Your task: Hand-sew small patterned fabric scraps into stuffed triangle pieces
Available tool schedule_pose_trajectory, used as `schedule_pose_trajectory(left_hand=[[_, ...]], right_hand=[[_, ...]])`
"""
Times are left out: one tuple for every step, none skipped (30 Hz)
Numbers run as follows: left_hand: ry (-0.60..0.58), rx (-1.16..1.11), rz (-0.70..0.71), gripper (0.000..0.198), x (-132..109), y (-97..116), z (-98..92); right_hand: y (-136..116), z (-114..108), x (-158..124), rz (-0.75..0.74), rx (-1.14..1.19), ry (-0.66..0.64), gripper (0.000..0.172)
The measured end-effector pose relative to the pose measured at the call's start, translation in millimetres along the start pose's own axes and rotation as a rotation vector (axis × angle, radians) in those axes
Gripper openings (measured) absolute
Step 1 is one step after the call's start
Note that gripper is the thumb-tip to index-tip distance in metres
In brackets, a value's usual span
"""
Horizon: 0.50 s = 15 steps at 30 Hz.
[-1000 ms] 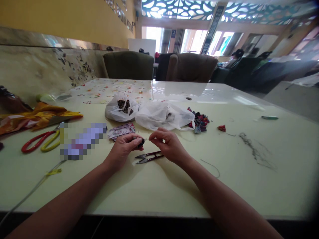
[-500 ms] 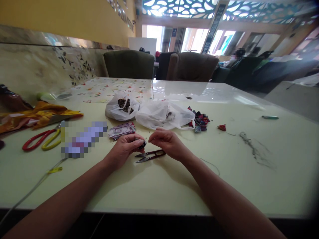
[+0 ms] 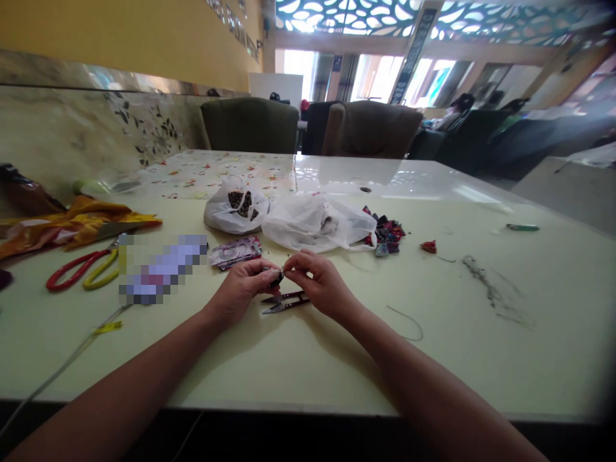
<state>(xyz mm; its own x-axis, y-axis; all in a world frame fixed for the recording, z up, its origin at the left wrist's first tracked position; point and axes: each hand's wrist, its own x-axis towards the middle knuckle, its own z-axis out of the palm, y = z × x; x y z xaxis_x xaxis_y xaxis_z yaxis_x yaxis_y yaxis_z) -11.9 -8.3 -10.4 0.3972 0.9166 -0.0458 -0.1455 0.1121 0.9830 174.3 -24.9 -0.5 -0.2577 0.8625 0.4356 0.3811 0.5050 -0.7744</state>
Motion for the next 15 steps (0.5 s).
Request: schedule_pose_trajectory(left_hand=[[-0.001, 0.007, 0.004, 0.02, -0.1, -0.1, 0.2], [0.001, 0.013, 0.006, 0.02, -0.3, -0.1, 0.5], [0.004, 0.019, 0.008, 0.02, -0.4, -0.1, 0.8], [0.009, 0.024, 0.009, 0.021, -0.5, -0.1, 1.1], [0.013, 0.027, 0.012, 0.022, -0.6, -0.1, 1.5], [0.017, 0.028, 0.015, 0.023, -0.6, -0.1, 2.0], [0.022, 0.03, 0.02, 0.023, -0.7, -0.1, 2.6], [0.026, 0.034, 0.024, 0.024, -0.8, -0.1, 3.3], [0.031, 0.04, 0.031, 0.025, -0.9, -0.1, 4.0], [0.037, 0.046, 0.038, 0.025, -1.1, 0.1, 4.7], [0.043, 0.051, 0.043, 0.026, -1.2, 0.3, 5.3], [0.047, 0.055, 0.046, 0.027, -1.5, 0.6, 6.0], [0.051, 0.058, 0.047, 0.028, -1.8, 0.8, 6.5], [0.054, 0.066, 0.047, 0.029, -2.1, 1.0, 7.0], [0.056, 0.081, 0.049, 0.029, -2.5, 0.9, 7.4]], right_hand=[[0.4, 0.9, -0.4, -0.004, -0.008, 0.005, 0.008], [0.8, 1.7, -0.9, -0.011, -0.015, 0.01, 0.009], [1.3, 2.7, -1.4, -0.021, -0.023, 0.015, 0.009], [1.6, 3.6, -2.0, -0.031, -0.033, 0.02, 0.008], [1.6, 4.5, -2.5, -0.042, -0.046, 0.024, 0.009], [1.4, 5.4, -2.9, -0.052, -0.061, 0.028, 0.009], [1.0, 6.3, -3.4, -0.058, -0.076, 0.032, 0.009], [0.5, 7.1, -3.7, -0.062, -0.089, 0.036, 0.01], [-0.1, 7.9, -3.9, -0.067, -0.099, 0.037, 0.01], [-0.6, 8.7, -4.1, -0.075, -0.106, 0.036, 0.01], [-1.0, 9.5, -4.2, -0.086, -0.112, 0.032, 0.01], [-1.1, 10.3, -4.3, -0.098, -0.12, 0.027, 0.01], [-1.0, 11.1, -4.4, -0.112, -0.13, 0.021, 0.01], [-0.6, 12.0, -4.5, -0.126, -0.145, 0.015, 0.01], [0.1, 12.9, -4.8, -0.138, -0.165, 0.011, 0.01]])
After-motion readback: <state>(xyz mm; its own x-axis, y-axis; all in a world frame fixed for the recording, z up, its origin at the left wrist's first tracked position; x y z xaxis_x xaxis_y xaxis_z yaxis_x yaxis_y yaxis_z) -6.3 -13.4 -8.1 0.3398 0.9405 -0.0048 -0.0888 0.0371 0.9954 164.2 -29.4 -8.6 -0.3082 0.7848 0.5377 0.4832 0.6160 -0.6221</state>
